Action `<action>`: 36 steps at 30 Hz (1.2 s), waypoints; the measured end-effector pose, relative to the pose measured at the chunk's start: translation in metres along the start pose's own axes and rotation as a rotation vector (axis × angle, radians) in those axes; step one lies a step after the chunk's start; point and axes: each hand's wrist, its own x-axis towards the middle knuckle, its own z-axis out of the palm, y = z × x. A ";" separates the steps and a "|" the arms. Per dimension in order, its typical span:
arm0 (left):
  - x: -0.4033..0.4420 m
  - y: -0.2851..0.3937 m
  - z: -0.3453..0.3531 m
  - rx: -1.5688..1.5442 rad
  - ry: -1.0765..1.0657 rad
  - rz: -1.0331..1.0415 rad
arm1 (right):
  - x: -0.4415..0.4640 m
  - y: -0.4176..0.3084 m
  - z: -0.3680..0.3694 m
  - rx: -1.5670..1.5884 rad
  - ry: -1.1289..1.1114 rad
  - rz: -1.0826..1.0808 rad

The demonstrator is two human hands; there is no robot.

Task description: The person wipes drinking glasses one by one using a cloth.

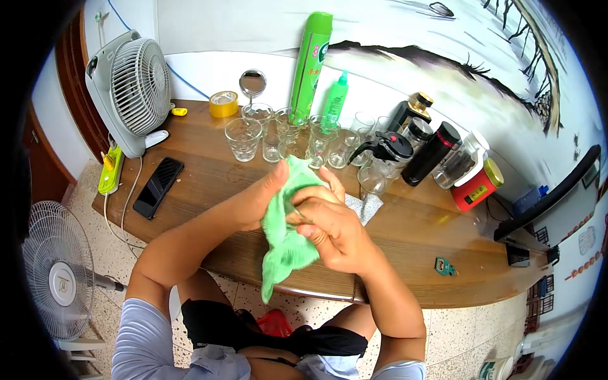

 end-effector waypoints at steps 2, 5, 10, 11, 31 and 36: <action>-0.002 0.004 0.002 -0.224 -0.098 -0.093 | 0.001 -0.003 0.001 -0.008 -0.008 -0.036; -0.008 0.000 -0.001 -0.243 -0.141 -0.114 | 0.002 -0.003 -0.002 -0.012 -0.021 -0.013; -0.002 0.006 0.005 0.072 0.004 -0.059 | -0.006 0.010 -0.004 0.072 0.117 0.155; -0.001 0.006 0.006 0.094 0.032 -0.035 | -0.006 0.012 -0.003 0.083 0.135 0.179; -0.007 0.001 -0.002 -0.158 -0.171 -0.153 | -0.002 -0.002 -0.002 0.040 0.003 -0.041; 0.001 -0.005 -0.005 0.153 -0.035 0.044 | -0.004 0.002 0.003 -0.018 0.140 0.053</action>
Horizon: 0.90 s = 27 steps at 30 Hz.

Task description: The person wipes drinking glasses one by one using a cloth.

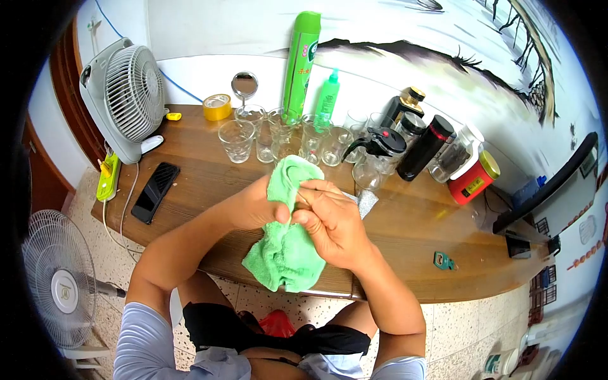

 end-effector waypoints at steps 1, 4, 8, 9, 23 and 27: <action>0.001 -0.001 -0.001 0.120 0.017 0.032 | -0.001 -0.003 0.001 -0.035 0.011 0.050; -0.001 0.002 0.006 0.492 0.126 0.049 | 0.000 -0.009 0.005 -0.054 -0.013 0.239; -0.004 0.001 0.007 0.579 0.194 -0.010 | -0.003 -0.007 0.004 -0.003 -0.050 0.344; -0.004 0.001 0.006 0.497 0.180 -0.031 | -0.004 -0.007 0.001 0.013 -0.047 0.345; 0.000 0.011 0.010 0.066 0.093 0.102 | 0.006 0.012 -0.021 -0.036 0.014 -0.078; -0.004 0.009 0.014 0.463 0.193 0.145 | 0.004 0.008 -0.018 -0.111 0.035 -0.091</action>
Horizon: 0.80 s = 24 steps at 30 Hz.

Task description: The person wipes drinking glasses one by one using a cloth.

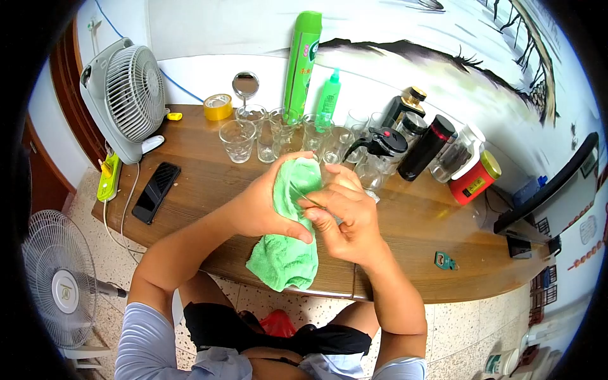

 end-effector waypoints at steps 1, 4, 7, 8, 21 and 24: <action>-0.001 0.012 0.001 0.135 0.015 -0.047 | 0.000 -0.003 0.005 -0.027 0.006 0.009; -0.001 0.008 0.005 0.319 0.072 -0.096 | -0.004 -0.004 0.021 -0.051 0.043 0.037; 0.000 -0.001 -0.001 0.217 0.047 -0.068 | -0.004 -0.006 0.020 -0.019 0.051 0.051; 0.000 -0.002 -0.003 0.154 0.025 -0.053 | 0.000 -0.006 0.017 0.021 0.064 0.024; 0.000 0.003 -0.007 -0.227 -0.112 -0.045 | 0.003 -0.005 -0.001 0.067 0.039 -0.071; -0.003 0.013 0.001 0.165 0.033 0.039 | 0.002 -0.005 -0.001 -0.007 0.018 -0.081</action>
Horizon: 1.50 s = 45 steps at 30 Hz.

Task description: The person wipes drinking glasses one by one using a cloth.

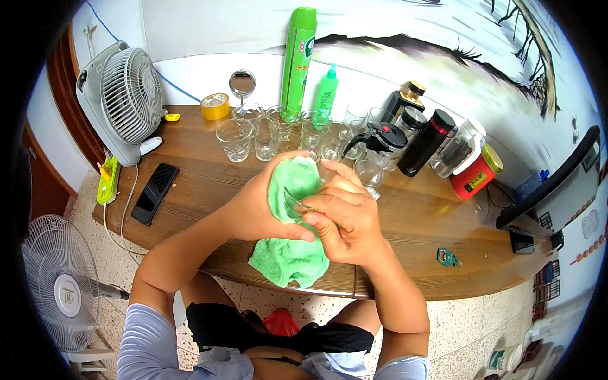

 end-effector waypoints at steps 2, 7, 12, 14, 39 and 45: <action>-0.003 0.004 0.006 0.167 0.075 -0.013 | -0.002 0.000 0.004 -0.044 -0.024 0.006; 0.001 -0.001 0.001 0.068 -0.023 0.000 | -0.004 -0.005 0.012 -0.011 -0.017 0.026; 0.005 0.004 -0.005 -0.854 -0.221 -0.227 | 0.001 -0.001 0.001 0.157 -0.008 -0.012; 0.005 0.012 -0.008 -0.864 -0.236 -0.261 | -0.001 0.002 0.003 0.124 0.001 -0.031; 0.004 0.002 -0.007 -0.711 -0.245 -0.160 | -0.001 0.003 0.002 0.126 -0.004 0.009; 0.001 0.004 0.000 -0.085 -0.029 -0.080 | -0.001 -0.001 0.007 -0.066 0.017 0.059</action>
